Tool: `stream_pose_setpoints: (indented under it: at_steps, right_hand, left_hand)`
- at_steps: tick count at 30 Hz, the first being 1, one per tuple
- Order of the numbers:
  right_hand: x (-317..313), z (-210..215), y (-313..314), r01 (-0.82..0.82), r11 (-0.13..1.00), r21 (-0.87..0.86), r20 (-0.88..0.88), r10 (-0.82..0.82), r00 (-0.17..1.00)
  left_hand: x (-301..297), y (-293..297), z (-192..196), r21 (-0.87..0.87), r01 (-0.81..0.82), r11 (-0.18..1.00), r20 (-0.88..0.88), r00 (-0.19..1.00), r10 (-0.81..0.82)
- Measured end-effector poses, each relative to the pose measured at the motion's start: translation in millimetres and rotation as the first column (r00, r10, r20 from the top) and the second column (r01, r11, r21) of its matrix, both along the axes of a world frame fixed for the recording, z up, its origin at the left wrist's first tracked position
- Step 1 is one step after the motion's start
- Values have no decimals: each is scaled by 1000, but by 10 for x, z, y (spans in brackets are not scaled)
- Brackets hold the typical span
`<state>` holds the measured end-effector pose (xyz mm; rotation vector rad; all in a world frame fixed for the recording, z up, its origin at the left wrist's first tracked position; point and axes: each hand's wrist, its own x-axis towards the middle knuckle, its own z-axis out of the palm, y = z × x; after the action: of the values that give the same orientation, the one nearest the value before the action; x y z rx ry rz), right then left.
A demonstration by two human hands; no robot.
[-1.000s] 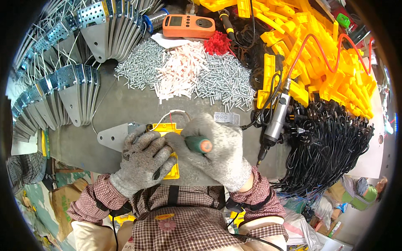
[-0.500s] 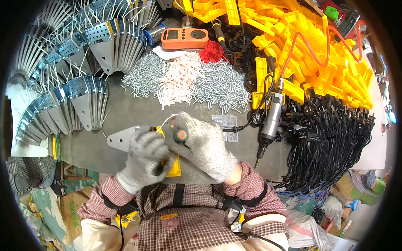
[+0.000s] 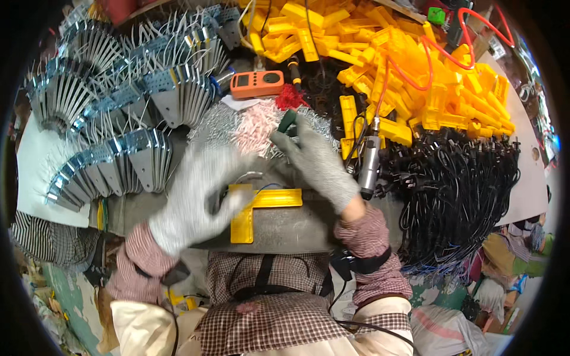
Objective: Soldering wires and using an electric screwdriver to assemble small electronic components into a yellow casing.
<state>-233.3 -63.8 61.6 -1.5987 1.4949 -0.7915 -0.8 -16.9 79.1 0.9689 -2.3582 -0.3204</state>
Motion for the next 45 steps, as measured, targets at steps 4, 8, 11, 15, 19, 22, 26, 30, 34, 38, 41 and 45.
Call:
stream_pose_setpoints:
  at_steps: [4,8,11,15,19,22,26,30,34,38,41,45]
  right_hand:
    - [-726,-172,408,-404,894,-192,-641,198,742]
    - [-563,-75,346,-403,909,-111,-667,233,708]
    - [-426,122,503,-437,853,-285,-571,215,793]
    - [-716,-335,472,-285,959,11,-878,145,456]
    - [-549,30,460,-366,837,-408,-554,92,828]
    - [-570,-72,608,-526,807,-267,-621,274,734]
    - [-601,-388,681,-492,856,-161,-546,338,767]
    - [-597,-438,750,-437,896,-77,-579,316,751]
    - [-533,-464,692,-439,886,-146,-612,268,744]
    - [-13,-368,657,-542,787,-296,-369,429,825]
    - [235,-654,544,-511,840,-182,-485,375,790]
    - [247,-624,544,-524,841,-132,-540,382,750]
  left_hand:
    - [260,238,-716,-38,37,999,231,973,-27]
    - [-218,-281,-241,164,-46,985,206,978,12]
    - [-273,-557,-199,400,-42,916,253,965,-66]
    - [-477,-461,-173,326,-52,944,345,936,-68]
    - [-283,-486,-352,316,-87,945,261,965,1]
    - [40,-168,-376,86,-60,994,190,981,43]
    - [63,243,-788,-177,-46,983,236,968,88]
    - [121,318,-1025,-187,-20,982,143,989,47]
    - [146,288,-1031,-49,30,998,167,986,-21]
    - [187,314,-1090,10,-58,998,51,997,58]
    - [203,288,-1035,-39,-77,996,15,997,77]
    - [145,287,-1013,-24,-32,999,135,990,35]
